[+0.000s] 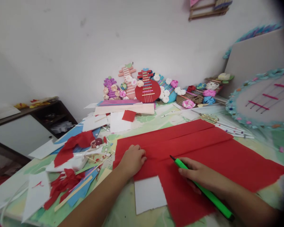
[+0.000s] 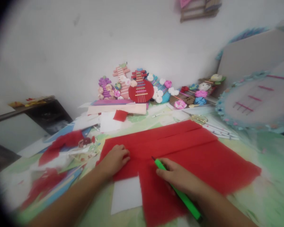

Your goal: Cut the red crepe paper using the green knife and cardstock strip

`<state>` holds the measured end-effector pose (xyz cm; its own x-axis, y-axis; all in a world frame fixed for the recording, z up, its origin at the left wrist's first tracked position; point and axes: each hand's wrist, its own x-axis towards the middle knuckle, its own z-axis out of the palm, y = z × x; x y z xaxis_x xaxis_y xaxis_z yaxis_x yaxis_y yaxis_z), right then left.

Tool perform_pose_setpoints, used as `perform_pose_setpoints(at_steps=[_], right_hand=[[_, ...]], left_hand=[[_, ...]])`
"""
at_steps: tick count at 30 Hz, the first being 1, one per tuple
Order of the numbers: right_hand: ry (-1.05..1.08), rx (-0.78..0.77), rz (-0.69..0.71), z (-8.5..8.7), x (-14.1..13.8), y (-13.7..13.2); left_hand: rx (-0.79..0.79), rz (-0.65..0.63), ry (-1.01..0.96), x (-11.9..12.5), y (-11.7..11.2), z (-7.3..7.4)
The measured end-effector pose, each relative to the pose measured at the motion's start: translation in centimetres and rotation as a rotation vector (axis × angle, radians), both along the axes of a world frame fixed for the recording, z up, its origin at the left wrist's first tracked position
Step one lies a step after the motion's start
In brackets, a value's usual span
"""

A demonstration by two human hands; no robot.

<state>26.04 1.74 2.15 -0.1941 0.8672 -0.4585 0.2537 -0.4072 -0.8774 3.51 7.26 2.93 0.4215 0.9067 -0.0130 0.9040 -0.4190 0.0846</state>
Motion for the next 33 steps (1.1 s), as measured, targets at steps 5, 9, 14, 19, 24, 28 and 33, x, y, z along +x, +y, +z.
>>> perform_pose_setpoints(at_steps=[5, 9, 14, 19, 24, 28, 33], right_hand=[[0.028, -0.001, 0.023, 0.5, 0.0, 0.2], [0.017, -0.023, -0.003, 1.4, -0.1, 0.0], [0.003, 0.04, 0.013, 1.4, 0.0, -0.3], [-0.126, 0.167, 0.132, 1.9, 0.2, -0.2], [-0.164, 0.165, 0.212, 2.2, -0.9, 0.4], [-0.25, 0.091, 0.217, 1.6, -1.9, 1.1], [-0.305, 0.101, 0.288, 0.4, -2.6, 1.7]], left_hand=[[-0.002, 0.024, -0.054, -0.9, 0.7, 1.1], [-0.021, 0.043, -0.073, -1.4, 2.7, 1.9], [-0.014, 0.057, -0.036, -0.7, 5.0, 1.1], [0.074, 0.097, -0.008, -0.5, 5.0, 0.5], [0.178, 0.002, -0.042, -0.3, 1.8, 0.4], [0.146, -0.17, -0.088, -0.4, -0.6, -0.8], [0.125, -0.209, -0.15, -1.3, -1.0, -2.7]])
